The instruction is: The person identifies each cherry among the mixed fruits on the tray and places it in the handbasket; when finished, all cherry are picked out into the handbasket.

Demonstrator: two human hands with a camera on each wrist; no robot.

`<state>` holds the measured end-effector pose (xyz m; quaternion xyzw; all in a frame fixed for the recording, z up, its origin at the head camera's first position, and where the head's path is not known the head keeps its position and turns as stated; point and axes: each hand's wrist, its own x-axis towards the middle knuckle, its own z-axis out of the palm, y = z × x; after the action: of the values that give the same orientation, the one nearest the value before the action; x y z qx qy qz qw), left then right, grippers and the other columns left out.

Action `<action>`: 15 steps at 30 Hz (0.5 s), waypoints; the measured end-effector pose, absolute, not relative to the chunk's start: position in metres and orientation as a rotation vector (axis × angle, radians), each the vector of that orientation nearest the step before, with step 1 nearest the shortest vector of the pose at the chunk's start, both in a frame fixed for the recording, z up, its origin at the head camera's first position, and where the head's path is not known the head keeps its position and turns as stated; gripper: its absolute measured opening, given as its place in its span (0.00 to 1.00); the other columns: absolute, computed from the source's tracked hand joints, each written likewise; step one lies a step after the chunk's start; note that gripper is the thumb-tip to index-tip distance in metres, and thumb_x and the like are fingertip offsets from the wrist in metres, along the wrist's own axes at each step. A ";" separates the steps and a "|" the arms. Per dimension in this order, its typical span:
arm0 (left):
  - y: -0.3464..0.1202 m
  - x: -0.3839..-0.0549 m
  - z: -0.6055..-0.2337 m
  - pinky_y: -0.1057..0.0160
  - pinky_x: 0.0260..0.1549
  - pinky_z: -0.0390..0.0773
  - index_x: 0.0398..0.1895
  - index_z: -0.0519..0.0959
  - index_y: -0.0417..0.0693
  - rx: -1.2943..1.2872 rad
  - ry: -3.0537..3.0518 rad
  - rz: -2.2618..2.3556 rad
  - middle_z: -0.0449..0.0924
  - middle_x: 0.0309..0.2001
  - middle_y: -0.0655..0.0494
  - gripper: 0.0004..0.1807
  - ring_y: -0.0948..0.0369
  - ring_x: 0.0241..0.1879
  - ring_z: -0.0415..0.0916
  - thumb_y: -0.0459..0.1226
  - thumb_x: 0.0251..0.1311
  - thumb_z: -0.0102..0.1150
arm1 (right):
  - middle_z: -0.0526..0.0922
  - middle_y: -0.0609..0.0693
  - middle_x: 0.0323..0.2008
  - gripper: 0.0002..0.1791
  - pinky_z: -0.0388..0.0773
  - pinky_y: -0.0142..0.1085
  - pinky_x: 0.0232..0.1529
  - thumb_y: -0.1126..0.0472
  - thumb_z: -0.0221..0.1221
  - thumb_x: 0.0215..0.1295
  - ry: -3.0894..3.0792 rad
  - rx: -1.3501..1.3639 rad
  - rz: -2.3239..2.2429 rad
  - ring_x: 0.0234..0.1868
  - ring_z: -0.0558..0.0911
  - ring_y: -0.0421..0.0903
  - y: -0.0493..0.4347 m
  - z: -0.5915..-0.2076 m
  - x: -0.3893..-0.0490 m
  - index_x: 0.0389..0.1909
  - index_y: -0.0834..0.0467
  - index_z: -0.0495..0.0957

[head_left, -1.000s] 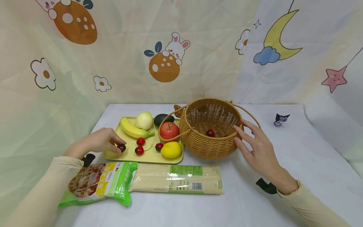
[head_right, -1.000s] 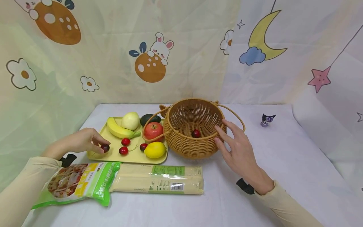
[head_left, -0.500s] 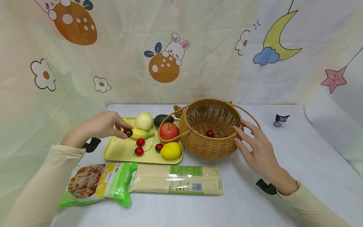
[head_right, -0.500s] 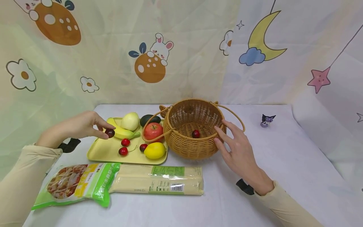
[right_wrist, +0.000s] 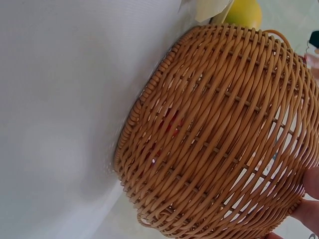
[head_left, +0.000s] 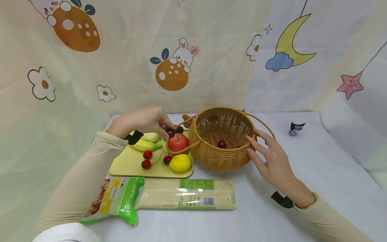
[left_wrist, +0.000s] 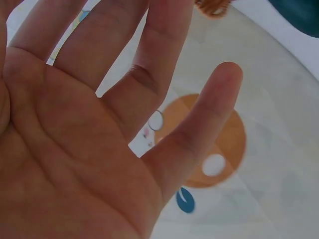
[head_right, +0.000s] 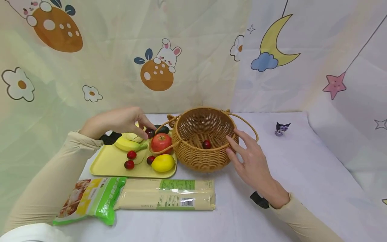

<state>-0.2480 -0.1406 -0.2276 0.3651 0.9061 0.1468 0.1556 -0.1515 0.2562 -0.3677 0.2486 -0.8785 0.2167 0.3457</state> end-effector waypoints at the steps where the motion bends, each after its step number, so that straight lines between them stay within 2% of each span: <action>1: -0.134 -0.250 -0.225 0.58 0.46 0.85 0.52 0.88 0.47 1.044 2.579 0.422 0.90 0.49 0.51 0.18 0.57 0.47 0.87 0.35 0.57 0.75 | 0.74 0.62 0.70 0.27 0.73 0.50 0.60 0.65 0.67 0.64 -2.278 0.646 0.563 0.67 0.75 0.61 0.256 -0.368 -0.151 0.65 0.56 0.80; 4: -0.114 -0.258 -0.216 0.59 0.50 0.84 0.52 0.88 0.47 1.030 2.526 0.419 0.90 0.50 0.52 0.17 0.57 0.52 0.86 0.34 0.58 0.74 | 0.74 0.62 0.70 0.27 0.73 0.48 0.60 0.66 0.67 0.63 -2.276 0.645 0.562 0.67 0.75 0.61 0.256 -0.368 -0.151 0.65 0.56 0.80; 9: -0.082 -0.273 -0.205 0.59 0.53 0.83 0.54 0.88 0.46 1.025 2.454 0.400 0.90 0.50 0.51 0.18 0.59 0.52 0.87 0.34 0.59 0.73 | 0.74 0.61 0.69 0.26 0.73 0.50 0.59 0.66 0.67 0.63 -2.273 0.646 0.559 0.67 0.75 0.61 0.256 -0.368 -0.152 0.64 0.57 0.81; 15: -0.052 -0.289 -0.201 0.61 0.54 0.81 0.55 0.88 0.52 1.023 2.453 0.364 0.90 0.51 0.56 0.18 0.62 0.53 0.85 0.37 0.60 0.73 | 0.75 0.62 0.69 0.27 0.73 0.50 0.58 0.65 0.67 0.64 -2.270 0.652 0.562 0.67 0.75 0.61 0.255 -0.367 -0.152 0.65 0.56 0.80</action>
<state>-0.2887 -0.0516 -0.2011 0.3715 0.8904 0.1322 0.2275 -0.1522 0.2552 -0.3672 0.2516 -0.8761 0.2170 0.3494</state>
